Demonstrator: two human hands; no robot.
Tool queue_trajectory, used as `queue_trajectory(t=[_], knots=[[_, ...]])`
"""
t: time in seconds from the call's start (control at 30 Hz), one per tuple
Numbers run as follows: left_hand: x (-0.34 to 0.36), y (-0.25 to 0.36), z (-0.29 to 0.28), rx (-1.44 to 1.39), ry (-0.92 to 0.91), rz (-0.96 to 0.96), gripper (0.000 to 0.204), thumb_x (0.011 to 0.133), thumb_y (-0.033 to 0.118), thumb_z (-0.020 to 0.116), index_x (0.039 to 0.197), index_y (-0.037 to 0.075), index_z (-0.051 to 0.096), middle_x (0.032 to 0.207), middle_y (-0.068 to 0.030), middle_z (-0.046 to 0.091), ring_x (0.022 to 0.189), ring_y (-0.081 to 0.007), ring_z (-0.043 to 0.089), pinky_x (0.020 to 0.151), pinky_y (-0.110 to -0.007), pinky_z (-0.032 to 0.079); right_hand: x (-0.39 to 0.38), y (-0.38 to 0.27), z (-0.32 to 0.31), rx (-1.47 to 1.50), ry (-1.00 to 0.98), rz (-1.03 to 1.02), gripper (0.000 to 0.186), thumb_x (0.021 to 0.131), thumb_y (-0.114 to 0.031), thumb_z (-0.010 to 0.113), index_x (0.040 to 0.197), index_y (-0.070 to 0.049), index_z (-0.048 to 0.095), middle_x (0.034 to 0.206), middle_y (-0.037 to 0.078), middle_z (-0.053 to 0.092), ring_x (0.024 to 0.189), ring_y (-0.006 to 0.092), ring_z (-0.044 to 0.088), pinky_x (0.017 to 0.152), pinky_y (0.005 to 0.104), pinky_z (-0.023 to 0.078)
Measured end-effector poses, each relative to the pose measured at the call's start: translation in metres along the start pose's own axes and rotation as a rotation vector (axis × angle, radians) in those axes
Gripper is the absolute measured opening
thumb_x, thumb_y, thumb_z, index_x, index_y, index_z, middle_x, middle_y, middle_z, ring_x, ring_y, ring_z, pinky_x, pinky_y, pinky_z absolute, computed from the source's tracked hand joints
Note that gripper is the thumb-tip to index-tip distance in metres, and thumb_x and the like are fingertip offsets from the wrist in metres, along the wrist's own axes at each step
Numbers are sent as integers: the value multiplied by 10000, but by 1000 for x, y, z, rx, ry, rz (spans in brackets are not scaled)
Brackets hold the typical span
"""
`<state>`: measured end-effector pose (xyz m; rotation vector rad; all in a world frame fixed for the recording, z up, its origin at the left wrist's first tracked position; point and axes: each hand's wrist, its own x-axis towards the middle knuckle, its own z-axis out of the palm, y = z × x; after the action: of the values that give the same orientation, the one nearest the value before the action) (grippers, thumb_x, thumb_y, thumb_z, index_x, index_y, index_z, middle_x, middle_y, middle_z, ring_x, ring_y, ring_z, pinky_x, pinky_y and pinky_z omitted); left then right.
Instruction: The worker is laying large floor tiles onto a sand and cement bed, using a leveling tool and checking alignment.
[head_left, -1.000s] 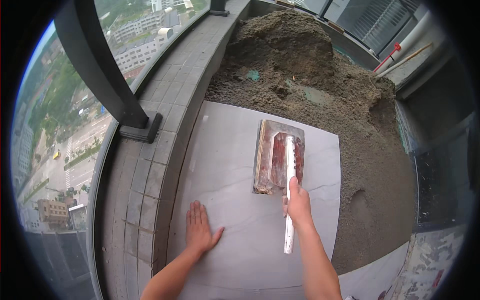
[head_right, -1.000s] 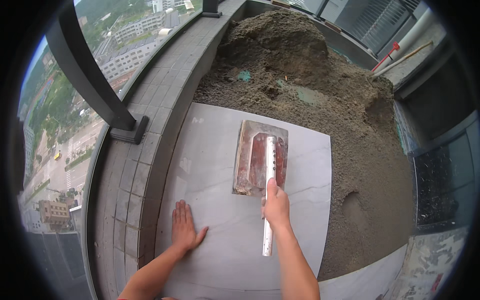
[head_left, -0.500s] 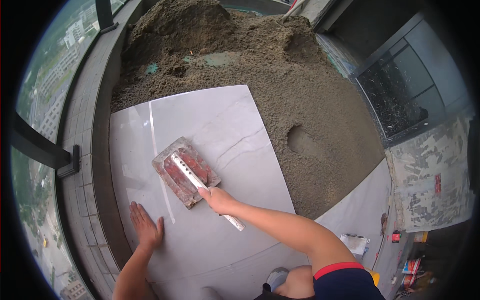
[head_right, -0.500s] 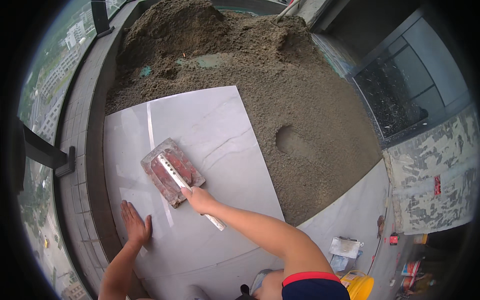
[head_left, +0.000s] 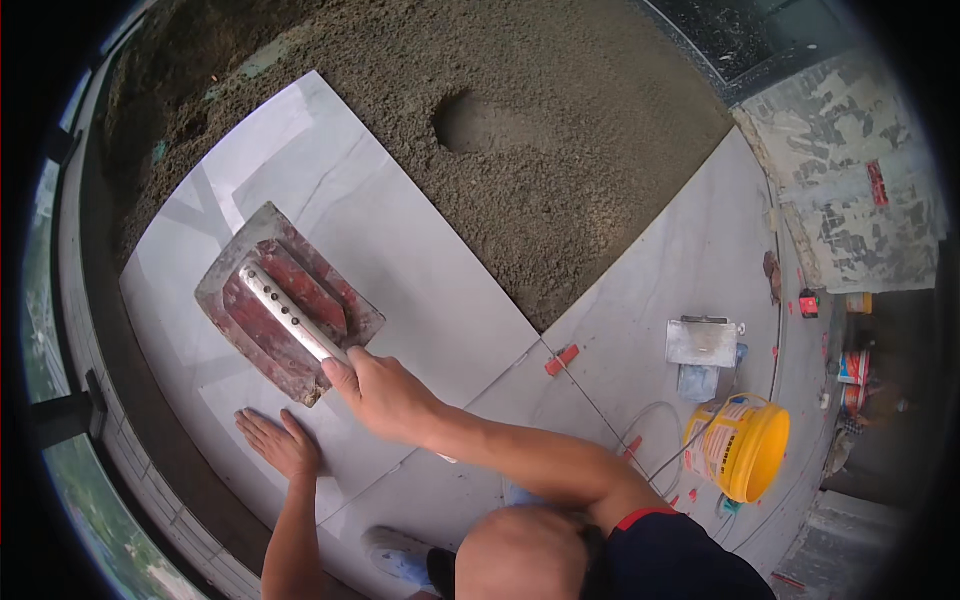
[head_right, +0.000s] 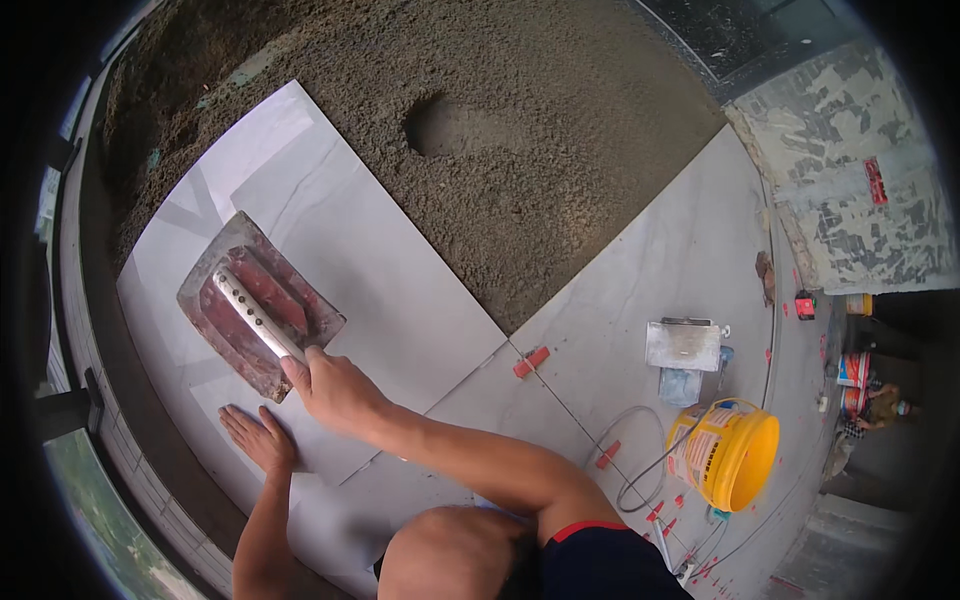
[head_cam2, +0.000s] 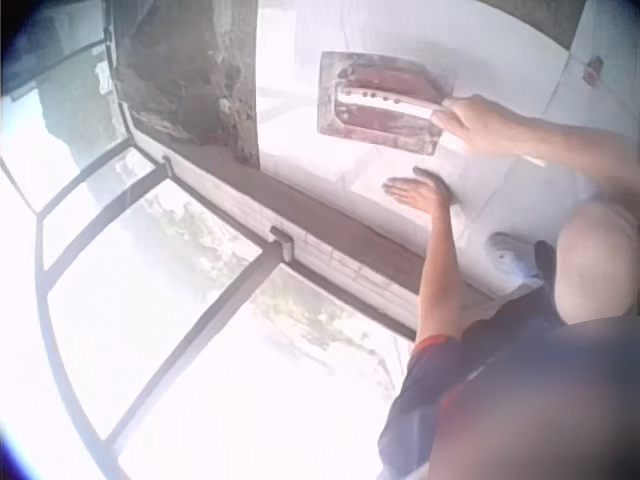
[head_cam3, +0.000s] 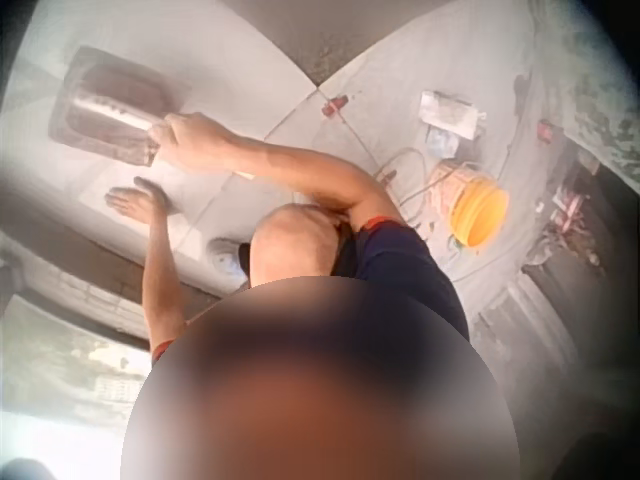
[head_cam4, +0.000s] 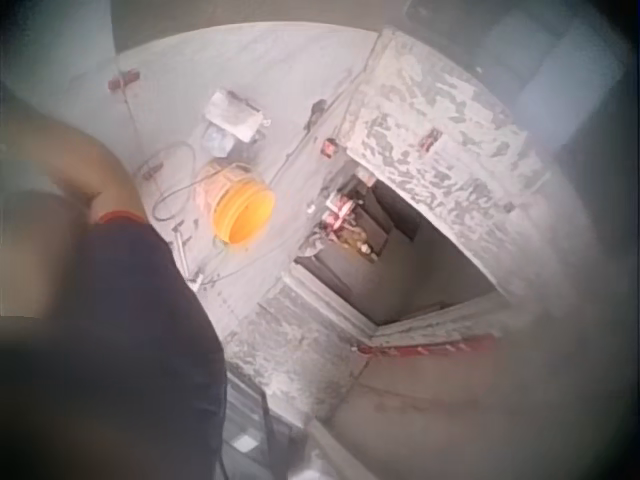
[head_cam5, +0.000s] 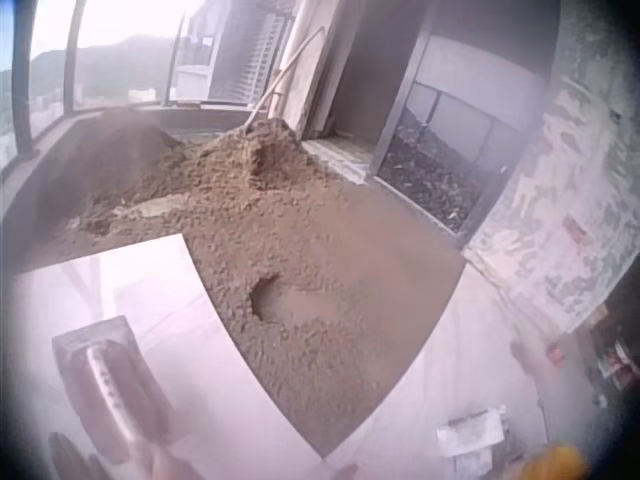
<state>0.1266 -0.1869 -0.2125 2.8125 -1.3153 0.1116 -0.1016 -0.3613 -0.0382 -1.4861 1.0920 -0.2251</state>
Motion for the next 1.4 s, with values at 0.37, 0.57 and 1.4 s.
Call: queue_trajectory(t=[0.37, 0.57, 1.4], knots=[[-6, -4, 15, 15, 6, 72, 767, 1060, 473, 335, 1532, -121, 225, 1618, -301, 203, 1522, -422, 161, 1239, -486, 139, 11, 54, 6, 13, -104, 9, 604, 1079, -448, 382, 869, 85, 575, 663, 297, 627, 681, 492, 655, 620, 536, 510], [-3, -15, 17, 49, 30, 95, 752, 1065, 461, 334, 1525, -127, 239, 1605, -316, 222, 1512, -436, 176, 1237, -489, 150, -37, 3, -46, 67, 99, -160, 535, 1077, -415, 403, 923, 77, 545, 668, 294, 631, 672, 480, 660, 626, 547, 513], [7, -46, -13, 141, -353, 107, 820, 1067, 499, 343, 1520, -164, 178, 1597, -362, 166, 1512, -446, 165, 1242, -475, 160, -105, 258, -188, -257, 432, 171, 101, 863, -143, 644, 877, -44, 661, 784, 137, 717, 751, 345, 710, 707, 466, 561]])
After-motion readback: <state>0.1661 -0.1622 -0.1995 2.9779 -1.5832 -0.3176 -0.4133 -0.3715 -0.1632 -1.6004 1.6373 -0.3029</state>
